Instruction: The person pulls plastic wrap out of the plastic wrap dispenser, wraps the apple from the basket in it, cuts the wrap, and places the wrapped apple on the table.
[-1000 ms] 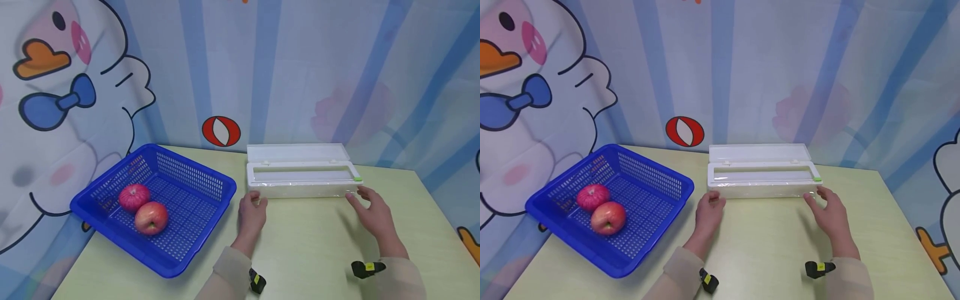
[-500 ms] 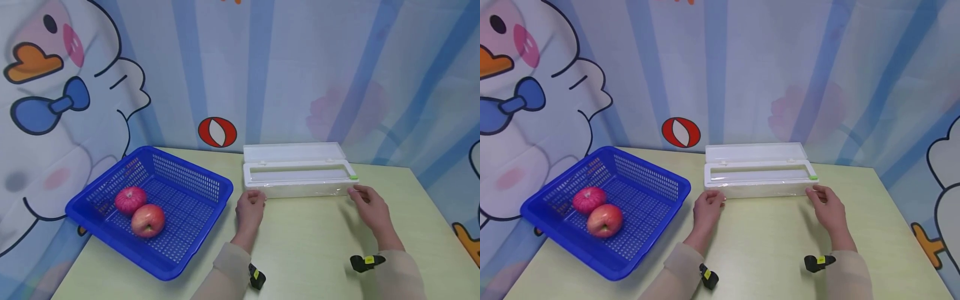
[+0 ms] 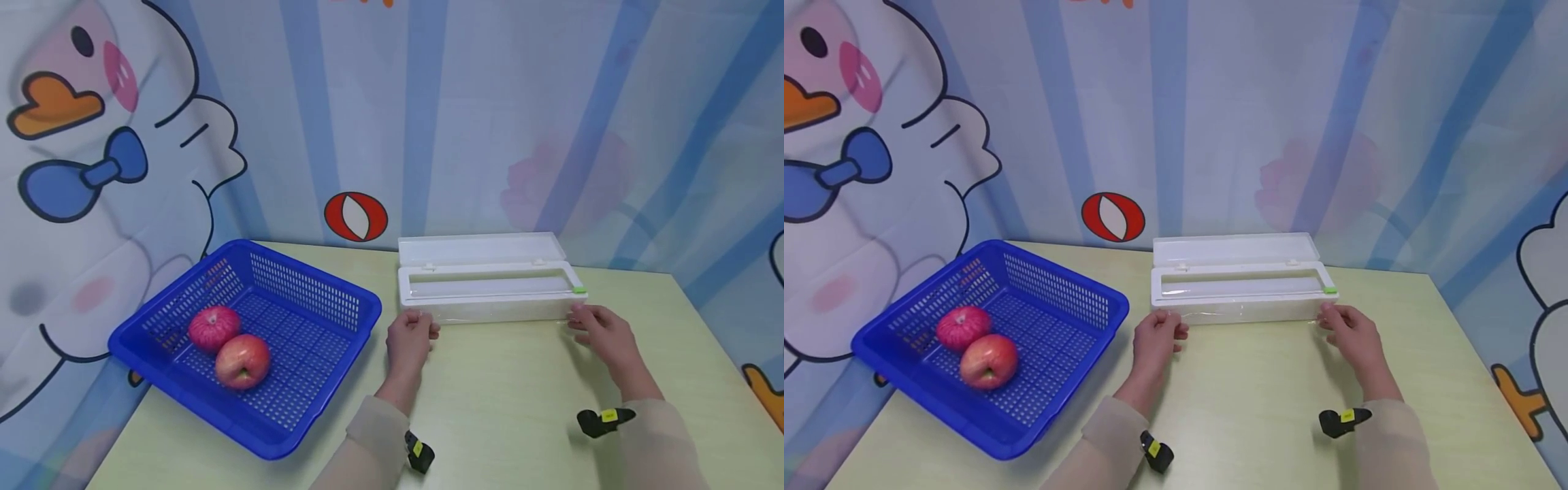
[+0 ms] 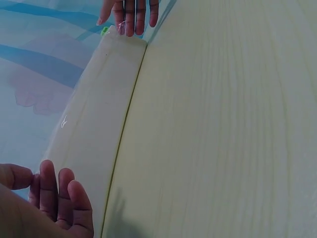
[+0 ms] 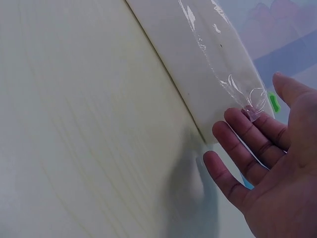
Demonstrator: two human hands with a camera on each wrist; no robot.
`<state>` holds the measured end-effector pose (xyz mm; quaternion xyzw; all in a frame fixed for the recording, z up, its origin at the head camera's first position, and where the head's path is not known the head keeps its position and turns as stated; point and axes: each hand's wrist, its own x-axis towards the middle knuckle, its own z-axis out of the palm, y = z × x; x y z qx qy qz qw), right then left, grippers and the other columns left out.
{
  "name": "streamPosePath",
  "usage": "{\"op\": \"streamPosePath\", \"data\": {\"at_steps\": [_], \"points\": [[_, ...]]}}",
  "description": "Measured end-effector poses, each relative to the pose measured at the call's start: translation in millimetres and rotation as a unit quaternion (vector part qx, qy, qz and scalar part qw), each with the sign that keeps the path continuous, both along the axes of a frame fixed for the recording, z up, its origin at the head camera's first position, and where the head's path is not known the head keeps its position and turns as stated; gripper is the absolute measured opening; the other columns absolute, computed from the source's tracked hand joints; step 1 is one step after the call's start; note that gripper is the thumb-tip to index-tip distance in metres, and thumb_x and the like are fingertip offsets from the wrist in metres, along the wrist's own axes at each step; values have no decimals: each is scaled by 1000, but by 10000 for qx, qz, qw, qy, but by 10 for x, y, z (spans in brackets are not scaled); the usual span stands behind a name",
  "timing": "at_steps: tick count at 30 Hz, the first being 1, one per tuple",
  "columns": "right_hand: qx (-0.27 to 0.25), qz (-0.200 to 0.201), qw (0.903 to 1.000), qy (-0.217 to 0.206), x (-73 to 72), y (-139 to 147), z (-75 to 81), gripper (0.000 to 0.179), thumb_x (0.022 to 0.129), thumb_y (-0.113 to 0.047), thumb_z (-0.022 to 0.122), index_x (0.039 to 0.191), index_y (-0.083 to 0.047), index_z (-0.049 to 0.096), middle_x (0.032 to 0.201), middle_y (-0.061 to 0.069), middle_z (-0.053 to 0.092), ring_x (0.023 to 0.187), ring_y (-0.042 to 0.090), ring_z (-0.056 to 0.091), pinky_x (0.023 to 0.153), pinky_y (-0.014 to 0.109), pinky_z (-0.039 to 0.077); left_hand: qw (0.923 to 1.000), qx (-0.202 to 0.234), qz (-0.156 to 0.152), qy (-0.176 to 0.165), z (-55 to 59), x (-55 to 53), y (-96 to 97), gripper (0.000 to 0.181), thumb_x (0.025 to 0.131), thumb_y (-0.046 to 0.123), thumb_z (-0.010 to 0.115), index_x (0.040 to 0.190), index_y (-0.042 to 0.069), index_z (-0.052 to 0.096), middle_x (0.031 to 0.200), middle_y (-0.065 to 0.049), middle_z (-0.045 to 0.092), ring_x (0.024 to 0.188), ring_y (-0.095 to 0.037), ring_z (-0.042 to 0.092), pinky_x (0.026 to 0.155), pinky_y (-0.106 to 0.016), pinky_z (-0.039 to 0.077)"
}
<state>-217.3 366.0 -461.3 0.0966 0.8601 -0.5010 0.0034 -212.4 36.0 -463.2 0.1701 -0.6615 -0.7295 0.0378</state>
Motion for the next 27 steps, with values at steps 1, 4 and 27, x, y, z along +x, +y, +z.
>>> {"op": "streamPosePath", "data": {"at_steps": [1, 4, 27], "points": [[-71, 6, 10000, 1, -8, 1, 2, 75, 110, -58, 47, 146, 8, 52, 132, 21, 68, 93, -11, 62, 82, 16, 58, 10000, 26, 1, 1, 11, 1, 3, 9, 96, 10, 63, 90, 6, 69, 81, -5, 78, 67, -8, 68, 56, -22, 50], [-314, 54, 9995, 75, -23, 15, -10, 70, 111, -54, 49, 142, 8, 53, 113, -1, 72, 93, -8, 65, 82, 18, 59, 10000, 65, -29, 49, 19, -9, 13, 9, 94, 8, 62, 88, 5, 68, 82, -6, 79, 67, -10, 69, 56, -22, 51], [-2847, -134, 9550, 826, -102, 15, 88, 28, 112, -32, 58, 119, -5, 62, 99, -7, 70, 95, 5, 71, 84, 20, 60, 9941, 992, -248, 356, 262, -157, 18, 8, 99, 11, 68, 95, 3, 68, 99, -12, 80, 91, -25, 78, 80, -36, 65]]}}
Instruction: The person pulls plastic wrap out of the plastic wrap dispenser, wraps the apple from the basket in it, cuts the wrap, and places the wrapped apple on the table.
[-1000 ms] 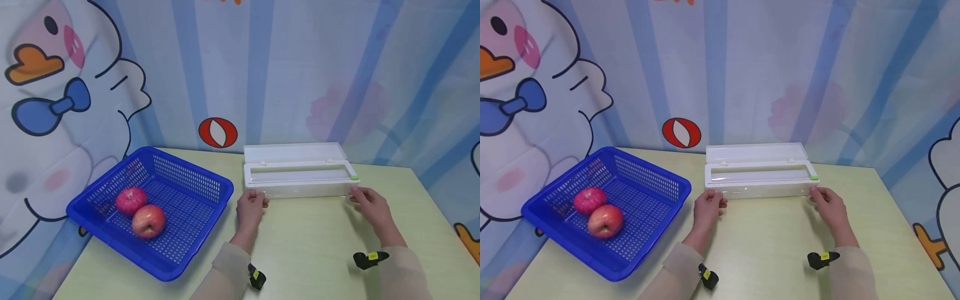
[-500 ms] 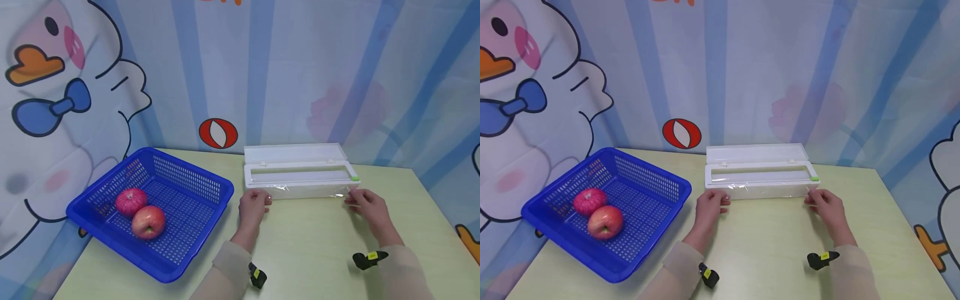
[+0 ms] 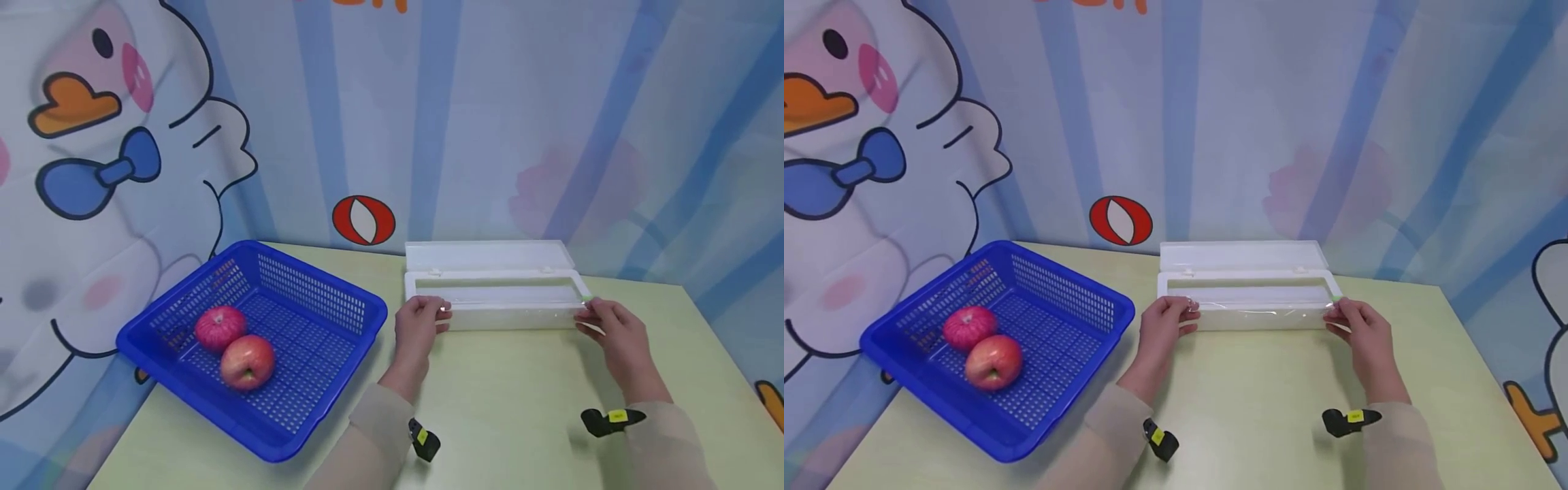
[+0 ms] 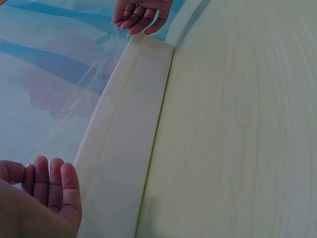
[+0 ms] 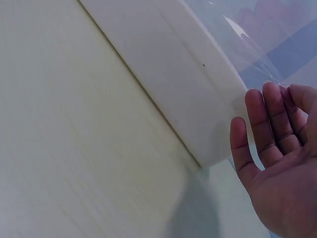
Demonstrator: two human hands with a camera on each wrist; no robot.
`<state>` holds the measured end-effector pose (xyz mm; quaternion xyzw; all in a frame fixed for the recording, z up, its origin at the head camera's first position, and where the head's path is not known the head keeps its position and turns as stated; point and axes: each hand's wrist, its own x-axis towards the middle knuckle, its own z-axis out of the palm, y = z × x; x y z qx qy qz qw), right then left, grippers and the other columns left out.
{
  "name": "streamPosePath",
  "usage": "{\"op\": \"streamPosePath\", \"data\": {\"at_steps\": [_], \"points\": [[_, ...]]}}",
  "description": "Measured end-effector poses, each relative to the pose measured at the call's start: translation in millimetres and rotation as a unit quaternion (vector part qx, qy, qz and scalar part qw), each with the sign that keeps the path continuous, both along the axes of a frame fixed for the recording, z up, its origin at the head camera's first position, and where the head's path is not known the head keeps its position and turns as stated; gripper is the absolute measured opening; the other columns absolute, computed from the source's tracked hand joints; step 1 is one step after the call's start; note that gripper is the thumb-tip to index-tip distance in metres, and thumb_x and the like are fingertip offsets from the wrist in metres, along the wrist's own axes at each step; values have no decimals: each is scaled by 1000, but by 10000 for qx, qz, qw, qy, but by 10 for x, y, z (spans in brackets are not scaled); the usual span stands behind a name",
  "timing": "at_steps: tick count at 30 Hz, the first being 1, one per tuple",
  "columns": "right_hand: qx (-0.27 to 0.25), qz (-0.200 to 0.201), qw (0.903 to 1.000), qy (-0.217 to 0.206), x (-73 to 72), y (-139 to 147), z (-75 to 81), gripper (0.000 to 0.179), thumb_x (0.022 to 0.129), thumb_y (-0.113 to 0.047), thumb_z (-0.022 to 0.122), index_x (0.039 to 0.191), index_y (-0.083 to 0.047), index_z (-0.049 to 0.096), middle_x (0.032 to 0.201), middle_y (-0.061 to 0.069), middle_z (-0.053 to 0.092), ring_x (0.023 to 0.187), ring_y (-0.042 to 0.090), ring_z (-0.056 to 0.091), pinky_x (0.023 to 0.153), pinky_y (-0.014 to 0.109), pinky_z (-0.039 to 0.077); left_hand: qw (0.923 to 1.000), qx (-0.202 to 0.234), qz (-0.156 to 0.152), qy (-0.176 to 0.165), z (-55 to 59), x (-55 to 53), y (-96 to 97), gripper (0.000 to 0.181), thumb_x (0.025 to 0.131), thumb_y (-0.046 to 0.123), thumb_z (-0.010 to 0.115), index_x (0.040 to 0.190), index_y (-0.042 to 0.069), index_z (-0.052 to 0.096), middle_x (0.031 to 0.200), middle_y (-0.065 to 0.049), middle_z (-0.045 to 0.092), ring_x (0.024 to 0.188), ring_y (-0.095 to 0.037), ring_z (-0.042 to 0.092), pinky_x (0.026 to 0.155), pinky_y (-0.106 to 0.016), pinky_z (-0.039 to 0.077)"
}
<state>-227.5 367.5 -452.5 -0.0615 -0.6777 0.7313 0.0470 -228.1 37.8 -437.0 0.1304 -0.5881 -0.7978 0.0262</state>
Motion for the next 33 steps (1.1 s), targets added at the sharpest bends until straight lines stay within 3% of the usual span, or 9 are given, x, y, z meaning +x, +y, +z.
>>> {"op": "streamPosePath", "data": {"at_steps": [6, 12, 24, 33], "points": [[-501, -5, 9987, -67, -22, -2, 66, 27, 110, -31, 60, 119, -6, 65, 99, -4, 69, 95, 7, 71, 85, 21, 61, 9997, 220, -62, 5, 51, -38, 15, 10, 102, 11, 67, 96, 4, 67, 103, -13, 79, 93, -21, 77, 84, -36, 65], [-722, -35, 9974, -66, -112, -33, 164, 24, 110, -28, 61, 116, -7, 66, 100, -1, 68, 94, 8, 71, 84, 23, 62, 9989, 456, -10, 69, 150, -118, 9, 12, 102, 9, 67, 91, 4, 66, 106, -16, 80, 106, -34, 77, 85, -36, 65], [-779, -44, 9969, 136, -315, -37, 389, 17, 109, -25, 63, 106, -10, 69, 94, -1, 70, 89, 9, 74, 81, 24, 63, 9987, 495, -32, -149, 376, -271, -23, 15, 106, 16, 68, 109, 2, 72, 112, -12, 79, 112, -29, 75, 94, -36, 62], [-244, -120, 9995, 186, -441, -128, 533, 24, 110, -29, 60, 117, -6, 61, 103, -3, 67, 92, 6, 71, 83, 21, 61, 9990, 377, -161, -154, 564, -320, -44, 18, 107, 19, 67, 113, 5, 74, 111, -9, 79, 108, -24, 77, 95, -35, 61]]}}
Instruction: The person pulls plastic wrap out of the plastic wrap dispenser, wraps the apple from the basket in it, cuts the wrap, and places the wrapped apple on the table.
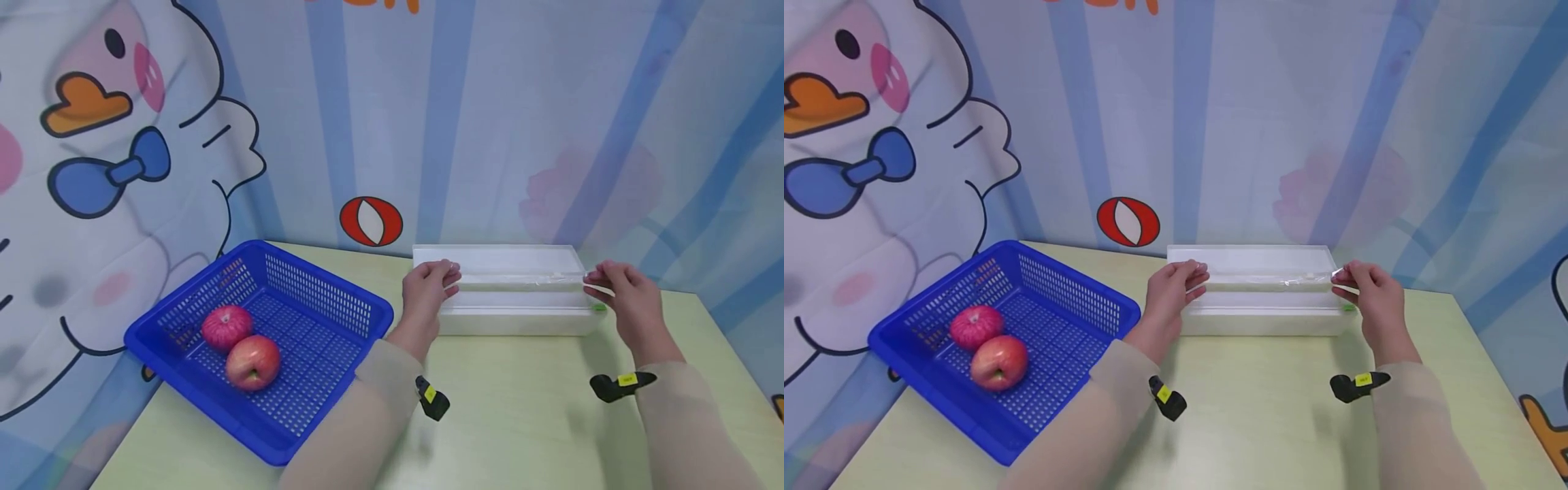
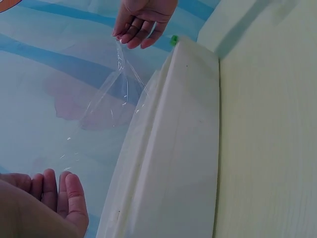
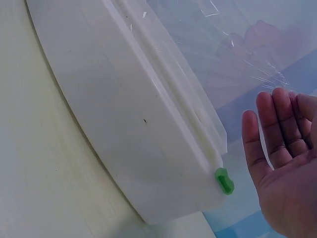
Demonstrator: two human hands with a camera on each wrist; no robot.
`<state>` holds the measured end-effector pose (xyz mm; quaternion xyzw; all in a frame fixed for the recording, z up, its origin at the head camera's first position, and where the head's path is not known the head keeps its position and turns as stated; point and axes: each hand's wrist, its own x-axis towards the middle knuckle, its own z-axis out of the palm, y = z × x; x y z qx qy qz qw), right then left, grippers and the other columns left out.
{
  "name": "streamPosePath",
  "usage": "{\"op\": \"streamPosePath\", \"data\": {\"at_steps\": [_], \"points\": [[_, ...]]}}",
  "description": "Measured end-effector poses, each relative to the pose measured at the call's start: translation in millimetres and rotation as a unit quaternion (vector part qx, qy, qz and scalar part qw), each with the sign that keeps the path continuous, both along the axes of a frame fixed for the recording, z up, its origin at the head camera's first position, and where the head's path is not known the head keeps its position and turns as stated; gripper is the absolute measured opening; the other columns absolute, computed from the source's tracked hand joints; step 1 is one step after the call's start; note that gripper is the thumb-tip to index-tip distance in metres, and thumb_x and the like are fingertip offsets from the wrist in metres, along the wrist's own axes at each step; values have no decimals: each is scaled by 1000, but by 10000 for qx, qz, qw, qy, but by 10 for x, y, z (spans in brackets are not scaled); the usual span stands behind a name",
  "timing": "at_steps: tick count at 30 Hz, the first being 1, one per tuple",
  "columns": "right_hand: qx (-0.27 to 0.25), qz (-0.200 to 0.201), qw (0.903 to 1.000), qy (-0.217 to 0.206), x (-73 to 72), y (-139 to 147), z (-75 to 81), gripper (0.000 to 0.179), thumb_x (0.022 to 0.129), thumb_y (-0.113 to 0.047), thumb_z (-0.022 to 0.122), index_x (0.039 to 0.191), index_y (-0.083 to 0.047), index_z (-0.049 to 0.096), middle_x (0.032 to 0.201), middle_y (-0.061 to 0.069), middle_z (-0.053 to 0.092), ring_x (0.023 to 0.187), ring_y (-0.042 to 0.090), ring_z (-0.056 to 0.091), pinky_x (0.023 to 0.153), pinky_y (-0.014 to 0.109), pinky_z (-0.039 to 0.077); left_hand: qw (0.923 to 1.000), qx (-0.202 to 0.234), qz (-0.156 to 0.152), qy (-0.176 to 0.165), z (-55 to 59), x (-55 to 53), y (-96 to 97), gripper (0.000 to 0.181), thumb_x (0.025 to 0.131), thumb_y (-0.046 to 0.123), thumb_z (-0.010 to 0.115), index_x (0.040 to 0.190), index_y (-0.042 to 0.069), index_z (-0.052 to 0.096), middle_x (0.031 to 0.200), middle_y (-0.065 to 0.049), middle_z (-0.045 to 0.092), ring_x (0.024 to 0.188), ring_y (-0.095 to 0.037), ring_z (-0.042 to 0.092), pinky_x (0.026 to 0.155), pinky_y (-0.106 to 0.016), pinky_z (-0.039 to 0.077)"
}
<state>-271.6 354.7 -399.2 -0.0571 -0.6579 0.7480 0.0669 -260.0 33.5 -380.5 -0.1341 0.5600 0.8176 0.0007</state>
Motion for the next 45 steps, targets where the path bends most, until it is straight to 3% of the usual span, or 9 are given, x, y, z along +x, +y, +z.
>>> {"op": "streamPosePath", "data": {"at_steps": [8, 16, 24, 35, 45], "points": [[8, -76, 9996, 269, -29, -54, 149, 27, 111, -28, 59, 120, -2, 57, 102, -3, 68, 92, 6, 70, 83, 20, 61, 9998, -59, -83, 159, 128, -50, -20, 17, 107, 19, 65, 111, 5, 74, 112, -10, 80, 114, -29, 76, 93, -36, 62], [103, -212, 9996, 157, -54, -62, 287, 25, 111, -31, 57, 122, -9, 58, 109, -1, 64, 97, 7, 68, 81, 16, 60, 9994, -188, -220, 195, 254, -60, -62, 16, 107, 21, 66, 114, 9, 74, 113, -8, 80, 112, -24, 76, 94, -35, 62], [230, -352, 9987, 275, -50, -74, 432, 30, 109, -34, 61, 124, -8, 60, 107, -3, 67, 97, 7, 69, 79, 16, 60, 9987, -179, -303, 366, 369, -71, -127, 18, 108, 21, 65, 115, 8, 75, 114, -9, 80, 117, -28, 75, 96, -37, 61], [195, -141, 9954, 929, -11, -10, 599, 32, 105, -33, 66, 121, -5, 64, 105, -4, 74, 97, 8, 72, 80, 19, 61, 9967, -479, -279, 601, 529, -76, -179, 19, 108, 25, 66, 117, 12, 76, 116, -8, 79, 112, -23, 76, 93, -35, 62], [-16, 61, 9923, 1238, 7, 62, 754, 31, 104, -29, 68, 120, -3, 65, 106, -1, 76, 97, 10, 74, 80, 21, 62, 9946, -543, -346, 819, 662, -44, -235, 21, 110, 26, 64, 119, 13, 76, 113, -3, 79, 114, -24, 75, 96, -37, 61]]}}
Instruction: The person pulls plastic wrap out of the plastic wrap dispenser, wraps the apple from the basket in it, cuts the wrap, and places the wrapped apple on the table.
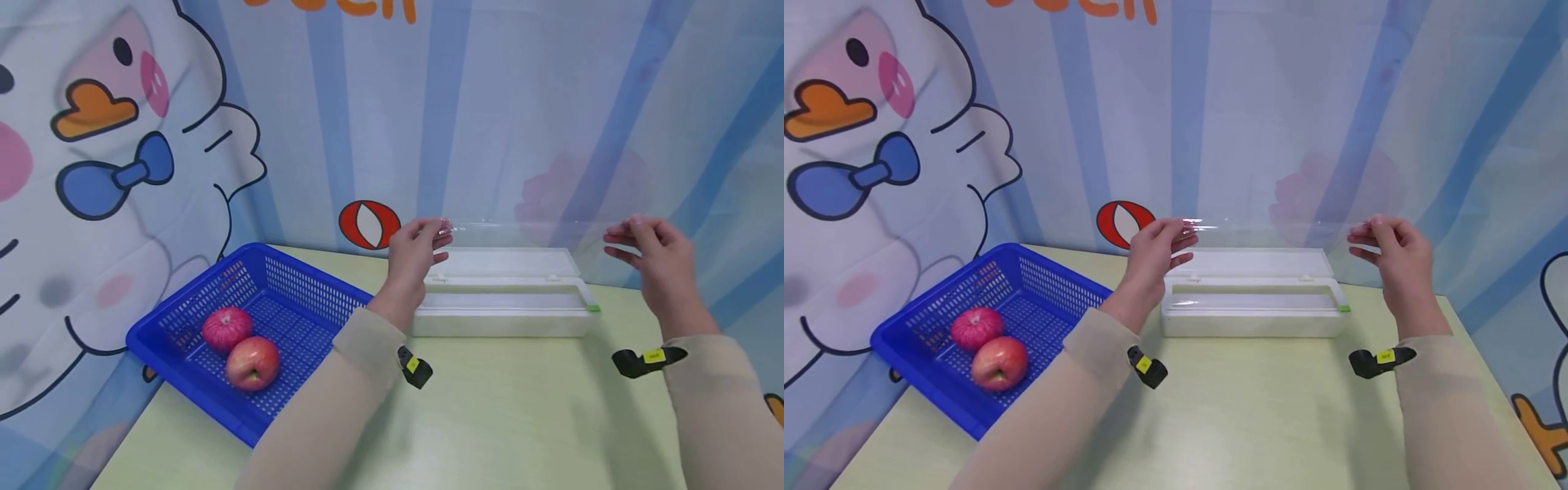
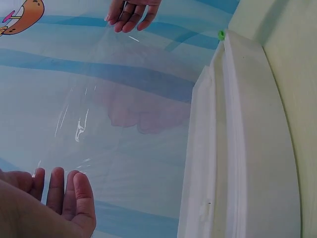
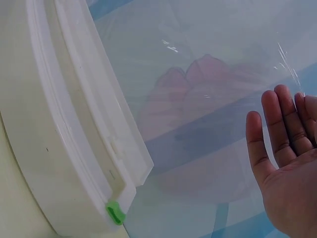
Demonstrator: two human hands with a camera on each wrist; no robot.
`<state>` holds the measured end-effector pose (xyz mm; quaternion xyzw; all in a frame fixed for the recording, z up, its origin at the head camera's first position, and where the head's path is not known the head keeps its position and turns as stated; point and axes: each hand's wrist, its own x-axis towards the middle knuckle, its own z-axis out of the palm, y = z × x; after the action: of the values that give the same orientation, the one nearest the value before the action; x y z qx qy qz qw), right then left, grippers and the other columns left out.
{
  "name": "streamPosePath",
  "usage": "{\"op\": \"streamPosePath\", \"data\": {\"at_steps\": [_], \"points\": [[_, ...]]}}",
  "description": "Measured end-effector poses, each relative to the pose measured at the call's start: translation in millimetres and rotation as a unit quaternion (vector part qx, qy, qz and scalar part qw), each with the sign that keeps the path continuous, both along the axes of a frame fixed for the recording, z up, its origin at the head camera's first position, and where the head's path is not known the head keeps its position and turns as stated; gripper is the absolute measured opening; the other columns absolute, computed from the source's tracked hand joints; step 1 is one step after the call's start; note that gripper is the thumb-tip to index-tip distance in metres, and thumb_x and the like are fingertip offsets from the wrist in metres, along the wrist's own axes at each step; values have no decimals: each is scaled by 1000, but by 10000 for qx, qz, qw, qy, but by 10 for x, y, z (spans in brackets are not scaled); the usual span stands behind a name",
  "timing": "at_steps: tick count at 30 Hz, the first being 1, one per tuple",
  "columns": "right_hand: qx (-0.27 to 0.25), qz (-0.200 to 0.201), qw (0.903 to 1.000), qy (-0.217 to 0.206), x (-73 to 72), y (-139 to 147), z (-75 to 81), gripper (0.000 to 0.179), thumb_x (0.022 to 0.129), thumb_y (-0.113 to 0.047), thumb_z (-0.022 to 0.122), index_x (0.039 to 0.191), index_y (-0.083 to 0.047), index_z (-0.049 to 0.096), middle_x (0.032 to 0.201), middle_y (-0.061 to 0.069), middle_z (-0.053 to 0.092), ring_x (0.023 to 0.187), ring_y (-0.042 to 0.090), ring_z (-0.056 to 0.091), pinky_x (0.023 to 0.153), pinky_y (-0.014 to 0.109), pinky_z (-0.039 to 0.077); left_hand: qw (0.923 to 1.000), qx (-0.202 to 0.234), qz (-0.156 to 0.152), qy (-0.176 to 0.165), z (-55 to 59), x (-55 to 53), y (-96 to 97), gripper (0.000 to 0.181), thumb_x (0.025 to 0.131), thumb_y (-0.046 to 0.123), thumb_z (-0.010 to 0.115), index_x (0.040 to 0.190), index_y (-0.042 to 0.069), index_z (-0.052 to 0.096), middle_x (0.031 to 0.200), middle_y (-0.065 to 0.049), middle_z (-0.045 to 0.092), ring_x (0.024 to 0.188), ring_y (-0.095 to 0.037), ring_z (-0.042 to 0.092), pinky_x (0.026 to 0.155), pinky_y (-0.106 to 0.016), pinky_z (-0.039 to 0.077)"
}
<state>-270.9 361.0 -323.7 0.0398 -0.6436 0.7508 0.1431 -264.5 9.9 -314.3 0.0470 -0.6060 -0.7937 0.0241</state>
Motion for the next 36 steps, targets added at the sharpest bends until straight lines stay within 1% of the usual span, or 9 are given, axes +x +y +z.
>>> {"op": "streamPosePath", "data": {"at_steps": [3, 6, 12, 17, 22, 28, 32, 36], "points": [[-30, 36, 10000, 81, 2, -2, 49, 31, 104, -28, 68, 120, -2, 65, 106, -1, 77, 97, 11, 74, 81, 21, 62, 9999, 60, -41, 80, 44, -2, -11, 21, 110, 24, 64, 120, 11, 76, 113, -3, 79, 112, -22, 75, 98, -39, 61], [-94, 56, 9999, 104, 14, -8, 100, 30, 103, -27, 69, 120, -2, 66, 106, 0, 77, 97, 11, 75, 80, 22, 62, 9999, 76, -56, 101, 81, -7, -16, 20, 109, 24, 64, 119, 12, 77, 113, -4, 79, 109, -19, 76, 98, -39, 61], [-134, -23, 9998, 143, 40, -20, 185, 27, 104, -26, 68, 119, -3, 67, 107, 1, 76, 96, 12, 75, 80, 22, 62, 9997, 26, -100, 206, 157, -3, -35, 21, 109, 26, 65, 120, 12, 76, 117, -6, 79, 117, -26, 74, 96, -36, 61], [-168, -38, 9997, 197, 56, -23, 248, 32, 102, -27, 70, 121, -1, 66, 109, 2, 76, 96, 13, 75, 80, 22, 62, 9994, 65, -157, 288, 236, 12, -57, 23, 110, 24, 63, 123, 10, 76, 120, -8, 78, 119, -27, 73, 97, -38, 61], [-286, 44, 9990, 347, 67, -14, 308, 30, 103, -24, 70, 120, 1, 66, 108, 4, 78, 95, 15, 76, 79, 24, 63, 9994, -29, -153, 298, 304, 31, -71, 22, 109, 26, 64, 122, 12, 76, 118, -5, 78, 117, -25, 74, 96, -37, 61], [-244, 23, 9987, 445, 99, -14, 388, 28, 103, -24, 70, 119, -1, 66, 108, 4, 78, 95, 14, 76, 80, 23, 62, 9990, -190, -109, 391, 373, 49, -84, 21, 108, 29, 66, 120, 15, 78, 116, -3, 78, 115, -23, 74, 95, -34, 61], [-37, -109, 9985, 537, 115, -20, 427, 28, 105, -25, 67, 120, -2, 64, 108, 2, 77, 95, 13, 75, 80, 20, 61, 9985, -227, -151, 475, 415, 72, -97, 21, 108, 29, 66, 121, 16, 77, 118, -3, 78, 114, -21, 75, 95, -33, 61], [353, -321, 9970, 606, 132, -25, 460, 29, 106, -28, 64, 122, -2, 63, 110, 0, 75, 98, 11, 73, 79, 16, 60, 9980, -293, -189, 518, 465, 104, -115, 23, 108, 29, 66, 123, 16, 77, 118, -3, 78, 112, -18, 75, 95, -33, 61]]}}
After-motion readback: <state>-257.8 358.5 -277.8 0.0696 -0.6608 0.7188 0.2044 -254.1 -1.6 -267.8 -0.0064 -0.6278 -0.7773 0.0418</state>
